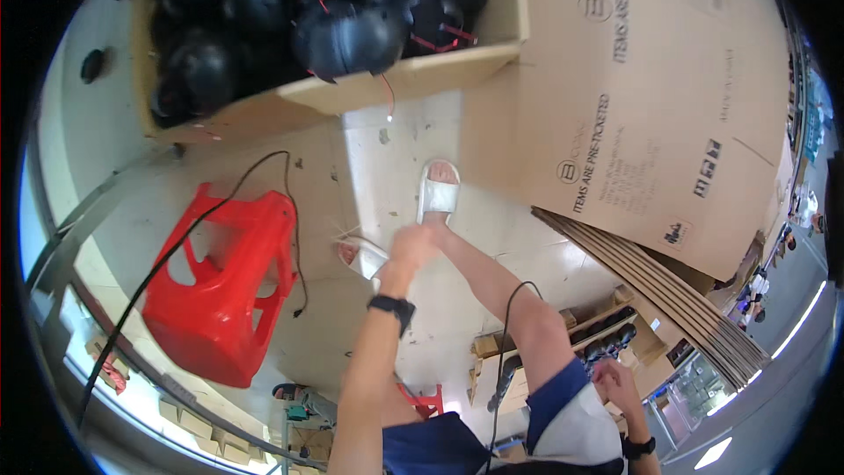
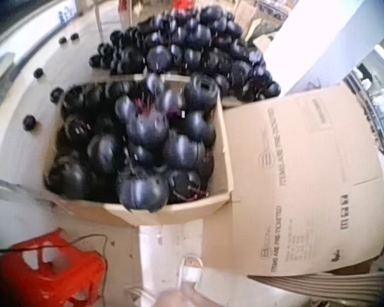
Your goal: Assembling black plastic housings using a hot glue gun and organizing wiring.
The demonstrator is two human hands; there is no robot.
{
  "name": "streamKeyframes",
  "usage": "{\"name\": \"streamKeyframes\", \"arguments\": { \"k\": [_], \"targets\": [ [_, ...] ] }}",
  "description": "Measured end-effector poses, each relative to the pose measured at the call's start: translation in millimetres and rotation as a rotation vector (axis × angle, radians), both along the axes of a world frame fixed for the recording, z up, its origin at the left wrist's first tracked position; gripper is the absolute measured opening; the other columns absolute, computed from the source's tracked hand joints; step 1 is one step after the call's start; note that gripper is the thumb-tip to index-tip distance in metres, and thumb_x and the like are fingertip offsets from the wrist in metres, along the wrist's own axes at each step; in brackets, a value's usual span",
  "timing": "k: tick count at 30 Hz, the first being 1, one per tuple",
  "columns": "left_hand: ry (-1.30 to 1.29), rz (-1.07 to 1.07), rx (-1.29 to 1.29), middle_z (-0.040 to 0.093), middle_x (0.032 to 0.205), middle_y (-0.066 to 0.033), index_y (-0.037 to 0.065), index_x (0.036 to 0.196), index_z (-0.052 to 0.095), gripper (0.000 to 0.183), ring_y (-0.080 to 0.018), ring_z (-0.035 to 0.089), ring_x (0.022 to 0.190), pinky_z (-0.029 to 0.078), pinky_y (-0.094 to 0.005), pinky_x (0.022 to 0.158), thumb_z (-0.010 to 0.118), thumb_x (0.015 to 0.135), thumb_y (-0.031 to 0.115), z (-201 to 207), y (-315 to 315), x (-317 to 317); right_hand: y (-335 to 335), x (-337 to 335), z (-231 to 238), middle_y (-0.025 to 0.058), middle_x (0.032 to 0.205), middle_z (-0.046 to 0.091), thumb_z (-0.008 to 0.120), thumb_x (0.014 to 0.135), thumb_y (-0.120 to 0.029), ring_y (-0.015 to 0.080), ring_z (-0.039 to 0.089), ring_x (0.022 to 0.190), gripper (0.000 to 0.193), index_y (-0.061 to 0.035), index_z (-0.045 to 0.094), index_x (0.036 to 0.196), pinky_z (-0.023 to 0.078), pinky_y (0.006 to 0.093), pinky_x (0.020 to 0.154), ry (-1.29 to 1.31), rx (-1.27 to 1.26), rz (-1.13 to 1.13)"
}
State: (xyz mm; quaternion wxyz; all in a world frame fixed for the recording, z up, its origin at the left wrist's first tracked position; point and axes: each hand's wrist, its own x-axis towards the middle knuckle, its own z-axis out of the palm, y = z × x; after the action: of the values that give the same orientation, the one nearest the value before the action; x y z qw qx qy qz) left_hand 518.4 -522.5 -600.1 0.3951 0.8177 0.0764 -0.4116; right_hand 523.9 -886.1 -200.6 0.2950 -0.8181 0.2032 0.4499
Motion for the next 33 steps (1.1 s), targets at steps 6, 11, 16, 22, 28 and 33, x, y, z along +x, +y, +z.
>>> {"name": "streamKeyframes", "arguments": {
  "k": [6, 11, 16, 22, 28, 33],
  "targets": [
    [-0.207, -0.185, -0.215, 0.063, 0.067, -0.0210, 0.009, 0.080, 0.069, 0.024, -0.0396, 0.063, 0.065, 0.051, -0.0501, 0.061, 0.049, 0.084, 0.022, 303, 19, 26, 96, 100, 59, 0.0204, 0.125, 0.050, 0.069, 0.076, -0.011, 0.0339, 0.052, 0.111, 0.051, -0.0044, 0.049, 0.123, 0.044, 0.0413, 0.094, -0.236, 0.080, 0.536],
    [-0.360, -0.280, -0.328, 0.059, 0.059, -0.0175, 0.009, 0.075, 0.067, 0.015, -0.0357, 0.062, 0.060, 0.049, -0.0450, 0.053, 0.053, 0.074, 0.017, 521, 33, 24, 208, 123, 141, 0.0240, 0.152, 0.021, 0.081, 0.063, -0.041, 0.0421, 0.022, 0.140, 0.095, -0.0094, 0.036, 0.141, 0.021, 0.0551, 0.113, -0.560, 0.685, 1.027],
    [-0.640, 0.023, -0.793, 0.058, 0.061, -0.0114, 0.002, 0.071, 0.059, 0.010, -0.0316, 0.057, 0.057, 0.047, -0.0393, 0.056, 0.052, 0.064, 0.003, 652, 39, 18, 248, 76, 187, 0.0209, 0.153, 0.024, 0.071, 0.075, -0.037, 0.0360, 0.026, 0.141, 0.084, -0.0063, 0.034, 0.144, 0.020, 0.0522, 0.114, -0.409, 1.031, 1.170],
    [-0.813, 0.587, -0.588, 0.057, 0.069, -0.0077, 0.002, 0.082, 0.058, 0.011, -0.0197, 0.058, 0.064, 0.047, -0.0320, 0.062, 0.048, 0.077, 0.001, 691, 17, -1, 218, 28, 198, 0.0140, 0.106, 0.059, 0.056, 0.091, -0.017, 0.0232, 0.058, 0.093, 0.036, -0.0020, 0.053, 0.123, 0.047, 0.0381, 0.082, 0.176, 1.027, 0.461],
    [0.013, 0.663, -0.688, 0.059, 0.117, -0.0089, 0.000, 0.121, 0.054, 0.030, -0.0195, 0.061, 0.098, 0.047, -0.0316, 0.090, 0.055, 0.094, 0.013, 560, 55, -58, 129, 66, 179, -0.0026, 0.051, 0.040, 0.051, 0.098, -0.021, 0.0070, 0.038, 0.045, 0.033, -0.0059, 0.057, 0.068, 0.033, 0.0264, 0.044, -0.065, 1.125, -0.490],
    [0.423, 0.424, -1.196, 0.060, 0.121, -0.0161, -0.004, 0.128, 0.050, 0.044, -0.0223, 0.062, 0.105, 0.047, -0.0367, 0.097, 0.061, 0.093, 0.022, 519, 14, -66, 57, 98, 144, -0.0004, 0.046, 0.036, 0.050, 0.099, -0.027, 0.0120, 0.039, 0.043, 0.041, -0.0058, 0.050, 0.063, 0.031, 0.0325, 0.043, -0.145, 0.684, -0.313]
  ]
}}
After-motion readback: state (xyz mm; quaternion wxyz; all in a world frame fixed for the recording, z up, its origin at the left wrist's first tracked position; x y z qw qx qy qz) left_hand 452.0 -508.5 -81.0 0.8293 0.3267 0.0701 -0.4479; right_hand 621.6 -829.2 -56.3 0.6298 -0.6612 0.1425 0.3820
